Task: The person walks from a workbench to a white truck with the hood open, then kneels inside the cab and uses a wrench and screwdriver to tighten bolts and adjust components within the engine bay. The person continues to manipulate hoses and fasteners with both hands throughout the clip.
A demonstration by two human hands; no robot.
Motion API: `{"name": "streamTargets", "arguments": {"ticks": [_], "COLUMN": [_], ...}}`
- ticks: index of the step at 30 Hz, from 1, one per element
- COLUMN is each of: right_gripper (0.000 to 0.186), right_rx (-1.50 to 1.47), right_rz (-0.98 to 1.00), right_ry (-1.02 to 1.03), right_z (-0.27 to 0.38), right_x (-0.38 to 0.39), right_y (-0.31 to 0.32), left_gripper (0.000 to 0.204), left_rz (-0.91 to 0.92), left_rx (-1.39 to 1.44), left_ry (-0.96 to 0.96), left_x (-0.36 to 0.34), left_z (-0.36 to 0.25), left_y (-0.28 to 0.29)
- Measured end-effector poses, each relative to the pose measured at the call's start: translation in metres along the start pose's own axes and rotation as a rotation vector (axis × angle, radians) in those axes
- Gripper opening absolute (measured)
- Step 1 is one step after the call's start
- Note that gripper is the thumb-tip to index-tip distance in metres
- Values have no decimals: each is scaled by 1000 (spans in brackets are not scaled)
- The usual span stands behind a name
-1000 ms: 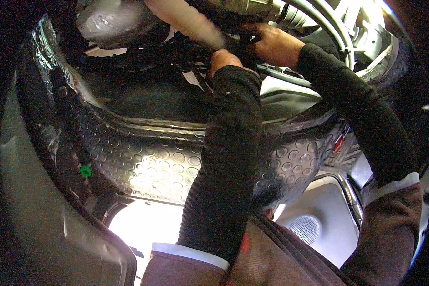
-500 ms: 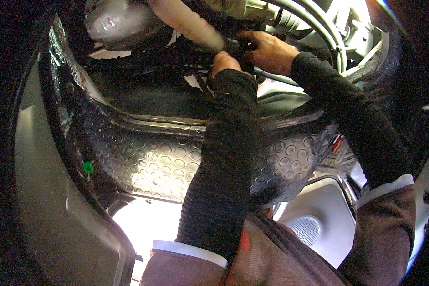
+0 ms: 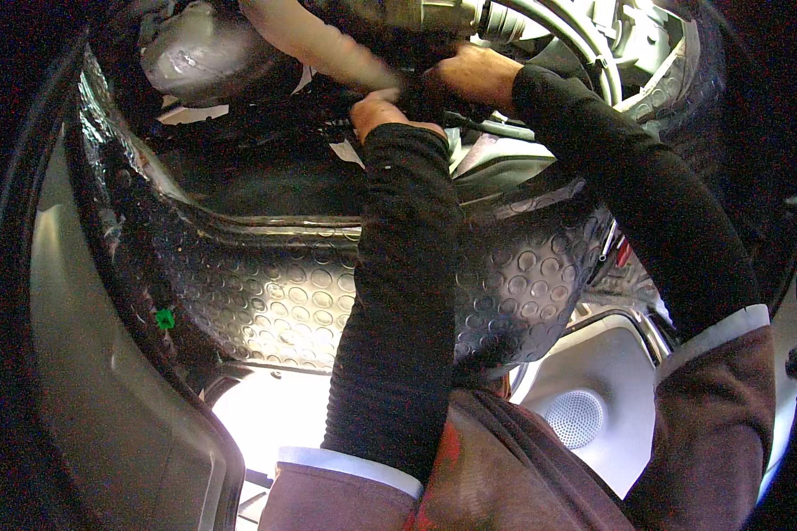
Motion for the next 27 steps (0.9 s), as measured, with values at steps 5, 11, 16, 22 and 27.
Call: {"name": "streamTargets", "arguments": {"ticks": [5, 11, 16, 22, 27], "right_gripper": [20, 21, 21, 24, 25], "right_rx": [-14, -58, -78, 35, -153], "right_rz": [80, -154, -235, -14, 170], "right_ry": [12, 85, 111, 138, -135], "right_z": [3, 0, -6, 8, 1], "right_x": [-3, -5, -10, -3, 14], "right_y": [4, -17, -50, -17, 9], "left_gripper": [32, 32, 32, 33, 34], "left_rz": [-61, -15, 13, 13, 52], "left_rx": [546, 493, 484, 546, 681], "left_ry": [222, 209, 207, 225, 257], "left_x": [-2, -2, -2, -7, -9], "left_z": [0, -1, -2, -1, -4], "left_y": [-7, -6, -11, -10, -15]}}
Point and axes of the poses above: each hand's wrist, its own x-axis away from the middle knuckle, its own y-axis out of the back of the hand, z = x × y, the point moved 2 cm from there along -x, towards the middle knuckle, and after that the axes turned 15 degrees about x, right-handed, at the moved point
